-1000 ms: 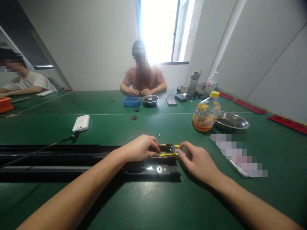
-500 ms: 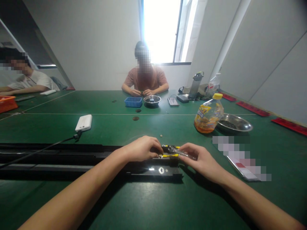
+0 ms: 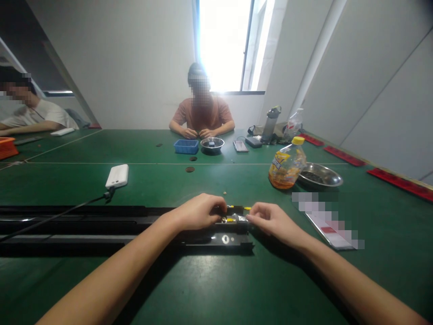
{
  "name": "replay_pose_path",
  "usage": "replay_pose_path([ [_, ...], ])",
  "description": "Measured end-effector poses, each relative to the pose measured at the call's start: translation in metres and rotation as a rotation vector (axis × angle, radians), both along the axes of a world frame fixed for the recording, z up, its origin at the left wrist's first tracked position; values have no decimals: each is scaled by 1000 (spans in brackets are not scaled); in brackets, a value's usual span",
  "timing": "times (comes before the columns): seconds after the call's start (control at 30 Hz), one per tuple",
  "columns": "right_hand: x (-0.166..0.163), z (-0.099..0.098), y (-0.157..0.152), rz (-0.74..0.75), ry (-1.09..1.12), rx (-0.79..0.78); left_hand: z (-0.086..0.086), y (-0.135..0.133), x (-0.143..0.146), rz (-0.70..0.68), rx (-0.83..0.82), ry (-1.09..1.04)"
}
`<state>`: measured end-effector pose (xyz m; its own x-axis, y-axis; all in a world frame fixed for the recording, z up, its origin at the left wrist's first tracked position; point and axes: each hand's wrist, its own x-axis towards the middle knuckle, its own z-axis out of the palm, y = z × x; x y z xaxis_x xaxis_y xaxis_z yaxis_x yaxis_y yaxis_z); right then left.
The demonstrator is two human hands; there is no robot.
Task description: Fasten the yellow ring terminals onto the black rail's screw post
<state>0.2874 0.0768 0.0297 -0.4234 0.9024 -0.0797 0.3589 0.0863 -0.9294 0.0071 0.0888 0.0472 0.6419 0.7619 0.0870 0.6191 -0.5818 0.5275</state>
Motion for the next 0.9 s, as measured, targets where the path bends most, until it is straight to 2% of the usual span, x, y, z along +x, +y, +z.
replay_pose_path([
  [0.13, -5, 0, 7, -52, 33, -86, 7, -7, -1, 52, 79, 34],
  [0.3, -15, 0, 15, -60, 1, -35, 12, -19, 0, 168, 207, 110],
  [0.5, -18, 1, 20, -103, -12, 71, 3, -69, 12, 287, 359, 101],
  [0.6, -20, 2, 21, -98, -29, 104, -12, -97, 22, 268, 420, 66],
  [0.67, -21, 1, 20, -105, -36, 116, -23, -107, 28, 215, 538, 57],
  [0.77, -23, -2, 19, -123, -48, 131, -36, -109, 33, 134, 598, 37],
  [0.9, -25, -6, 18, -133, -46, 140, -39, -103, 32, 63, 601, -89],
])
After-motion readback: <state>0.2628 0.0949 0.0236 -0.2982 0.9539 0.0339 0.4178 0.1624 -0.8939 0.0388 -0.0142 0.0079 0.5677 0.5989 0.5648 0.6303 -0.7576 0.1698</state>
